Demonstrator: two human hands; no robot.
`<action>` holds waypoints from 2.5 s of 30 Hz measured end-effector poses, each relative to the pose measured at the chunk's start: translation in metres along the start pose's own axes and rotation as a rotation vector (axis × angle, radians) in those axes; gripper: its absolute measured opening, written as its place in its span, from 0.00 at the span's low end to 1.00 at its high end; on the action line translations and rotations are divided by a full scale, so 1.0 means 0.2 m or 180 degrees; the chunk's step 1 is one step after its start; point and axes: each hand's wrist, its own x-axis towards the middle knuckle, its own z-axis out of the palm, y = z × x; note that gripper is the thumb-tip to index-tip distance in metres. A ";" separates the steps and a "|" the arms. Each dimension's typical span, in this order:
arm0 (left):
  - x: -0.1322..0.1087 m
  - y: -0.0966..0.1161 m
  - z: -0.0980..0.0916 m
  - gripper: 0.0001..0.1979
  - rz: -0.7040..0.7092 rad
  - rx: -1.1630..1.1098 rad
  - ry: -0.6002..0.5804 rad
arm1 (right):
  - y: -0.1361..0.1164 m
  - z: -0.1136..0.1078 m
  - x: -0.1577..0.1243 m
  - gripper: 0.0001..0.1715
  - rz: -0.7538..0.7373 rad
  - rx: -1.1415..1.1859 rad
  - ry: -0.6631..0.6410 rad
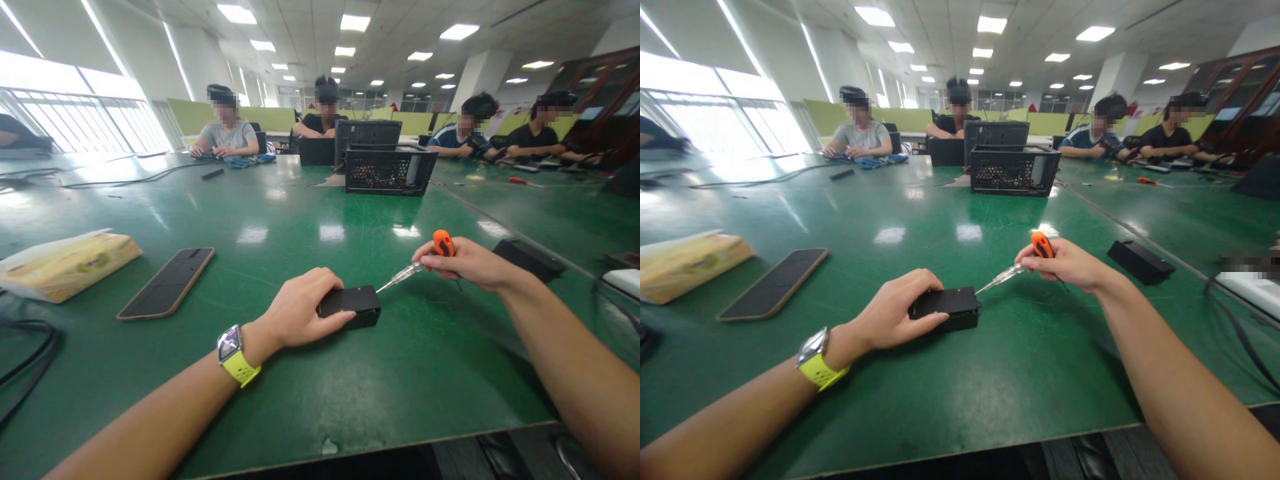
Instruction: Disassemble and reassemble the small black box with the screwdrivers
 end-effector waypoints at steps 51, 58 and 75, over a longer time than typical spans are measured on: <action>0.00 0.02 -0.03 0.18 -0.0069 0.0200 0.0023 | -0.04 0.18 -0.03 0.21 -0.0211 -0.1762 -0.0967; -0.01 0.00 -0.02 0.18 -0.0013 0.0139 -0.0009 | -0.05 0.15 -0.04 0.21 -0.0226 -0.1708 -0.0967; 0.00 0.01 -0.03 0.19 -0.0085 0.0117 -0.0034 | -0.05 0.22 -0.03 0.17 -0.0265 -0.1435 -0.1111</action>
